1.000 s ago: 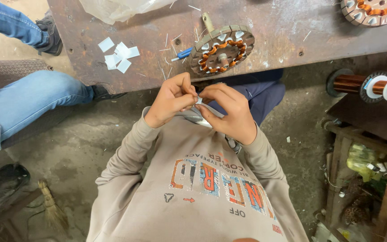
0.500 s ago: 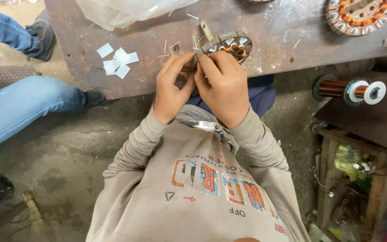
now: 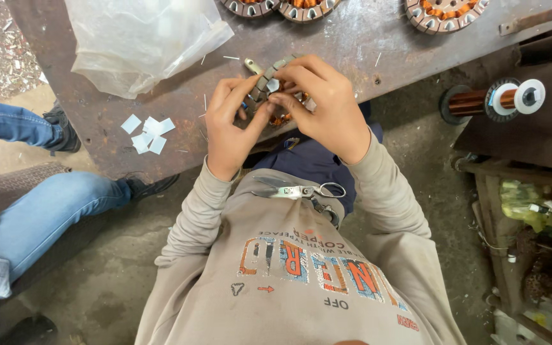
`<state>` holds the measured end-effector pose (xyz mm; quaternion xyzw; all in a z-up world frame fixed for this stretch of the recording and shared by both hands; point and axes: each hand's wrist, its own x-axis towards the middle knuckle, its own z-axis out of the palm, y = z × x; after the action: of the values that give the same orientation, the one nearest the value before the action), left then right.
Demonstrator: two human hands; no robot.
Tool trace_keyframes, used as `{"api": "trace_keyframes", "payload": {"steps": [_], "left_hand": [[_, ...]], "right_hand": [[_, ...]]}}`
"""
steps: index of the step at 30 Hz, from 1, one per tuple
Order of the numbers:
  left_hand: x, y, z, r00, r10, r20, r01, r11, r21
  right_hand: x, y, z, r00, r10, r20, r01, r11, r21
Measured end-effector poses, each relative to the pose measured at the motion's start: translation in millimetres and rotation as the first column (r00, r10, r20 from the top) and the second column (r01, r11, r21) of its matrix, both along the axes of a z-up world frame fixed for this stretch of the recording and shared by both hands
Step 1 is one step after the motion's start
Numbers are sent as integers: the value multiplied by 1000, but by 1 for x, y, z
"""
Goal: The person cuts small white insulating strips with scissors and inserts them into the slots of a motor stator. They repeat this process for multiple slots, handling the stator and strips by hand.
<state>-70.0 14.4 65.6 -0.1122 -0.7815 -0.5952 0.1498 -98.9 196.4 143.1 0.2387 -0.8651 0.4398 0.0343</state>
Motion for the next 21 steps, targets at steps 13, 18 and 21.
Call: {"api": "trace_keyframes", "payload": {"steps": [13, 18, 21], "left_hand": [[0, 18, -27, 988, 102, 112, -125, 968, 217], [-4, 19, -34, 991, -47, 128, 3, 946, 324], [-10, 13, -35, 975, -163, 153, 77, 886, 457]], "right_hand": [[-29, 8, -37, 986, 124, -110, -131, 990, -54], [-34, 17, -41, 986, 143, -81, -149, 987, -67], [-34, 7, -44, 993, 91, -73, -96, 992, -76]]}}
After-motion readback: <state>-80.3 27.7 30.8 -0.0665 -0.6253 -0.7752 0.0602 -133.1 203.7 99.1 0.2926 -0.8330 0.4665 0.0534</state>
